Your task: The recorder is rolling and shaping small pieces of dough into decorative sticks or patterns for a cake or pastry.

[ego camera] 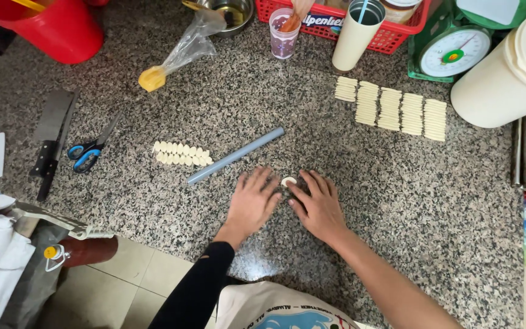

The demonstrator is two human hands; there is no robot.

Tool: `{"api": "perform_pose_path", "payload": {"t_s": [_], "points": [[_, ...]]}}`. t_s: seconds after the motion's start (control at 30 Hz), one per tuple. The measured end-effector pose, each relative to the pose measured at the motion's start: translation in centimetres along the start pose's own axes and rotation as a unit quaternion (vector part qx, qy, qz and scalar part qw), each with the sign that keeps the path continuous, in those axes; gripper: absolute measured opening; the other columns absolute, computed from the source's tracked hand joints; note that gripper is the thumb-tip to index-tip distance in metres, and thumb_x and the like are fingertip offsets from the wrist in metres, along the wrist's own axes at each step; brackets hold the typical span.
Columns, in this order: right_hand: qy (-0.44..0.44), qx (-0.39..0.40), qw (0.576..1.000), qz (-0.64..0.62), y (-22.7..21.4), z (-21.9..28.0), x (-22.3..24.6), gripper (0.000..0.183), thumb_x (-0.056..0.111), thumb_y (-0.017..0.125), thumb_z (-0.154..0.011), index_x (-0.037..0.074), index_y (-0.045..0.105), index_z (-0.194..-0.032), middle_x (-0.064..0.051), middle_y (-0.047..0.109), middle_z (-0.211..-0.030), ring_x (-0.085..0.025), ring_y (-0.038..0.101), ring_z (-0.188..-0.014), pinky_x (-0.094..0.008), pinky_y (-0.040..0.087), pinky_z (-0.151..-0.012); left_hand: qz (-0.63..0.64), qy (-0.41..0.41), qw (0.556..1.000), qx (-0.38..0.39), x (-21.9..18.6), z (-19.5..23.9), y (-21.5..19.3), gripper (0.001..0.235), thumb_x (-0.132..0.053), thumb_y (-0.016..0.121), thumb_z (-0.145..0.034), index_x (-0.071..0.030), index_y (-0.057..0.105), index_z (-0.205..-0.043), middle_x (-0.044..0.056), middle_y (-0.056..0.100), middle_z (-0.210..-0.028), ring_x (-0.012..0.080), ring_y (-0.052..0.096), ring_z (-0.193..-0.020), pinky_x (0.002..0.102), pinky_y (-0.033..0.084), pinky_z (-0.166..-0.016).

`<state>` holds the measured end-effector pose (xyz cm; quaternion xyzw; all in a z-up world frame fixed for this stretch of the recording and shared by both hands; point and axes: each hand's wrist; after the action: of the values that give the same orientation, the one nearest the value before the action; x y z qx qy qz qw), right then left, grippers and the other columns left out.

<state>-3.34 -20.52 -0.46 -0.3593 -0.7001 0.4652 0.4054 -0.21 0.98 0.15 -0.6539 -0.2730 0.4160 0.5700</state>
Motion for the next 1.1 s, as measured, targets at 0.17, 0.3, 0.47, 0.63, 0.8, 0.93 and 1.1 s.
{"api": "perform_pose_path", "payload": {"t_s": [0.17, 0.3, 0.47, 0.63, 0.8, 0.93, 1.1], "points": [[0.101, 0.033, 0.983, -0.148, -0.1, -1.0, -1.4, 0.045, 0.036, 0.052, -0.106, 0.015, 0.055, -0.146, -0.01, 0.059, -0.139, -0.029, 0.053, -0.13, -0.049, 0.041, -0.113, -0.124, -0.151, 0.979, -0.065, 4.0, -1.3, -1.5, 0.057, -0.027, 0.047, -0.099, -0.004, 0.045, -0.152, 0.018, 0.051, -0.145, 0.0325, 0.048, -0.134, 0.054, 0.038, -0.111], [0.105, -0.047, 0.981, -0.158, -1.9, -1.8, -1.5, 0.048, 0.025, 0.058, -0.103, 0.008, 0.052, -0.147, -0.017, 0.057, -0.141, -0.034, 0.051, -0.131, -0.051, 0.039, -0.112, -0.152, -0.19, 0.97, -0.013, 6.2, -1.3, 0.4, 0.055, -0.008, 0.05, -0.096, -0.004, 0.046, -0.15, 0.015, 0.057, -0.124, 0.03, 0.056, -0.113, 0.048, 0.048, -0.1], [0.027, -0.105, 0.993, -0.041, -4.0, -3.5, -1.1, 0.06, 0.026, 0.066, -0.092, 0.003, 0.051, -0.145, -0.02, 0.055, -0.143, -0.041, 0.045, -0.136, -0.058, 0.031, -0.112, 0.025, -0.143, 0.988, 0.056, 1.1, -1.0, -4.1, 0.053, -0.004, 0.048, -0.1, -0.012, 0.047, -0.153, 0.013, 0.056, -0.117, 0.0274, 0.06, -0.102, 0.045, 0.053, -0.092], [-0.019, 0.03, 0.999, -0.015, -2.7, -2.5, -2.2, 0.048, 0.025, 0.075, -0.087, 0.014, 0.059, -0.131, -0.007, 0.06, -0.136, -0.031, 0.045, -0.139, -0.063, 0.02, -0.119, 0.029, 0.101, 0.993, -0.048, -1.2, -0.6, -2.9, 0.068, -0.004, 0.061, -0.079, -0.011, 0.054, -0.146, 0.01, 0.059, -0.119, 0.0285, 0.062, -0.11, 0.044, 0.052, -0.097], [0.018, 0.069, 0.997, -0.009, -0.6, -1.6, -2.9, 0.048, 0.034, 0.058, -0.097, 0.012, 0.057, -0.139, -0.008, 0.049, -0.155, -0.027, 0.032, -0.15, -0.057, 0.017, -0.122, 0.009, 0.061, 0.995, -0.082, -0.6, -0.9, -0.7, 0.049, -0.026, 0.05, -0.102, -0.008, 0.05, -0.147, 0.016, 0.049, -0.151, 0.0342, 0.045, -0.143, 0.052, 0.032, -0.118], [0.025, 0.042, 0.999, 0.022, 0.5, -2.1, -3.1, 0.054, 0.037, 0.04, -0.109, 0.003, 0.049, -0.15, -0.011, 0.041, -0.163, -0.027, 0.027, -0.155, -0.053, 0.019, -0.123, 0.017, 0.009, 1.0, 0.007, -0.1, -1.9, 0.1, 0.058, -0.038, 0.037, -0.108, -0.003, 0.042, -0.153, 0.012, 0.034, -0.164, 0.0277, 0.026, -0.155, 0.052, 0.016, -0.126], [0.057, 0.087, 0.994, 0.039, -0.1, -4.2, -3.2, 0.056, 0.037, 0.03, -0.11, 0.004, 0.046, -0.152, -0.01, 0.039, -0.163, -0.027, 0.024, -0.156, -0.051, 0.018, -0.123, -0.014, -0.032, 0.999, 0.029, 0.3, -3.9, 0.4, 0.065, -0.044, 0.024, -0.108, -0.003, 0.034, -0.157, 0.011, 0.026, -0.168, 0.0251, 0.015, -0.157, 0.053, 0.006, -0.125]]}}
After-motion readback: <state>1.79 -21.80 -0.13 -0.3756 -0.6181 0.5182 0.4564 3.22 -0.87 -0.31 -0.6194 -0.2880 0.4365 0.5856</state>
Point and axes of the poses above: each hand's wrist, its own z-axis away from the middle knuckle, its own y-axis out of the palm, x = y × z
